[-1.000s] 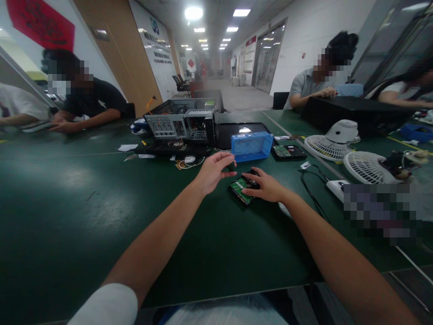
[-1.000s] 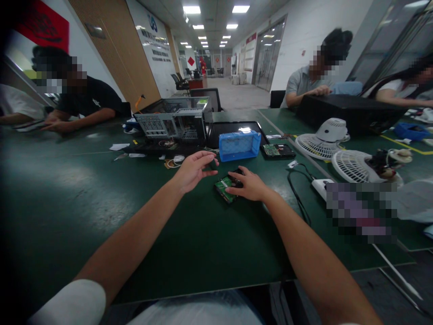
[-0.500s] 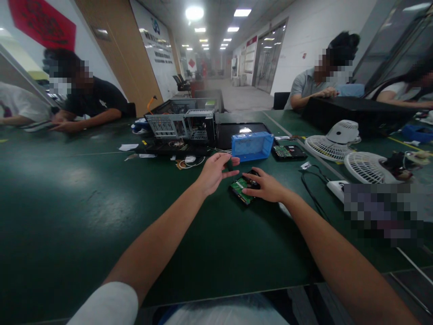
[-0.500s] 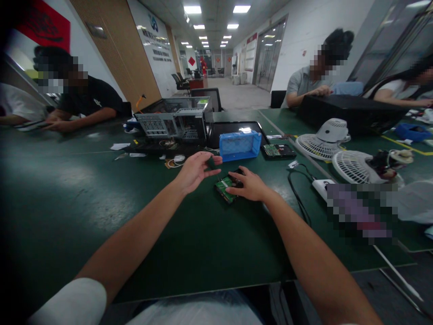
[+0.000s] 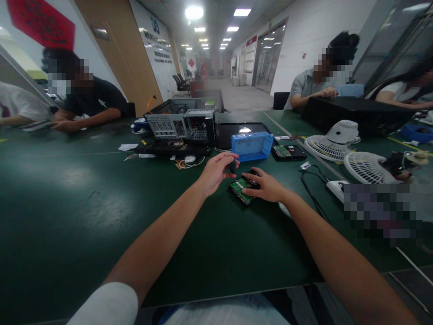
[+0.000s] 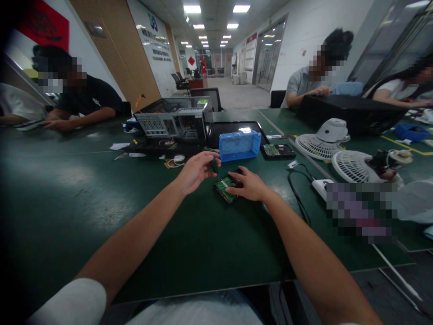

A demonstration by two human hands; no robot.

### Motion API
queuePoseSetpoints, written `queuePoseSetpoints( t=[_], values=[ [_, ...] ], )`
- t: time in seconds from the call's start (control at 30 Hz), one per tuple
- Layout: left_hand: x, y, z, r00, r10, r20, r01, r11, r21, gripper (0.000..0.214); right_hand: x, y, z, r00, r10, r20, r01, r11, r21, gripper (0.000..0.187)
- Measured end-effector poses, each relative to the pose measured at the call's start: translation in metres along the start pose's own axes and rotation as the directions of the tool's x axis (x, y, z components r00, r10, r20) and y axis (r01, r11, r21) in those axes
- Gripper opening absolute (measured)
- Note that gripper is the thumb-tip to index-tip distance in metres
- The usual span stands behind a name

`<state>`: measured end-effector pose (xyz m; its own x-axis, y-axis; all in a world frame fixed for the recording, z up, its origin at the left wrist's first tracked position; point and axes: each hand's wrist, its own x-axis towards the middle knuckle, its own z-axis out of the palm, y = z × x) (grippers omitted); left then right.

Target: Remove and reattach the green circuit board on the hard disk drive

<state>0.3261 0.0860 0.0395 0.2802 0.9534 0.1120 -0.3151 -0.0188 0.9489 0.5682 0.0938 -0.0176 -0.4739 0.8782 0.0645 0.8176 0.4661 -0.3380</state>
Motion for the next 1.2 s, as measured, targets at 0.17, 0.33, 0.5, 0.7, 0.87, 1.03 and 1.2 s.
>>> queuePoseSetpoints(
  t=[0.17, 0.33, 0.5, 0.7, 0.87, 1.03, 1.2],
  values=[
    [-0.002, 0.001, 0.004, 0.998, -0.057, 0.029, 0.059, 0.994, -0.095, 0.018, 0.001, 0.002, 0.002, 1.0, -0.006, -0.012, 0.007, 1.0, 0.005, 0.082],
    [0.0, 0.0, 0.002, 0.998, -0.05, 0.041, 0.055, 0.992, -0.116, 0.014, 0.001, 0.002, 0.002, 1.0, -0.003, -0.007, 0.003, 1.0, 0.0, 0.082],
    [0.005, -0.007, 0.001, 0.999, -0.041, -0.011, 0.039, 0.99, -0.138, 0.027, 0.001, 0.002, 0.001, 1.0, -0.007, -0.004, 0.007, 1.0, 0.001, 0.082],
    [0.003, -0.009, 0.003, 1.0, -0.015, -0.026, 0.012, 0.989, -0.144, 0.027, 0.001, 0.002, 0.001, 1.0, -0.002, 0.004, 0.002, 1.0, 0.011, 0.084],
    [0.002, -0.008, 0.0, 1.0, -0.006, -0.009, 0.005, 0.995, -0.097, 0.026, 0.0, 0.002, 0.001, 1.0, -0.005, -0.001, 0.005, 1.0, 0.013, 0.085],
    [0.003, -0.008, -0.002, 1.0, -0.012, 0.0, 0.012, 1.0, -0.028, 0.03, 0.0, 0.0, 0.0, 1.0, -0.001, 0.006, 0.001, 1.0, 0.011, 0.085],
    [0.002, -0.005, -0.001, 1.0, -0.001, -0.002, 0.001, 1.0, 0.025, 0.033, 0.0, 0.0, 0.001, 1.0, -0.008, -0.002, 0.008, 1.0, 0.007, 0.084]
  ],
)
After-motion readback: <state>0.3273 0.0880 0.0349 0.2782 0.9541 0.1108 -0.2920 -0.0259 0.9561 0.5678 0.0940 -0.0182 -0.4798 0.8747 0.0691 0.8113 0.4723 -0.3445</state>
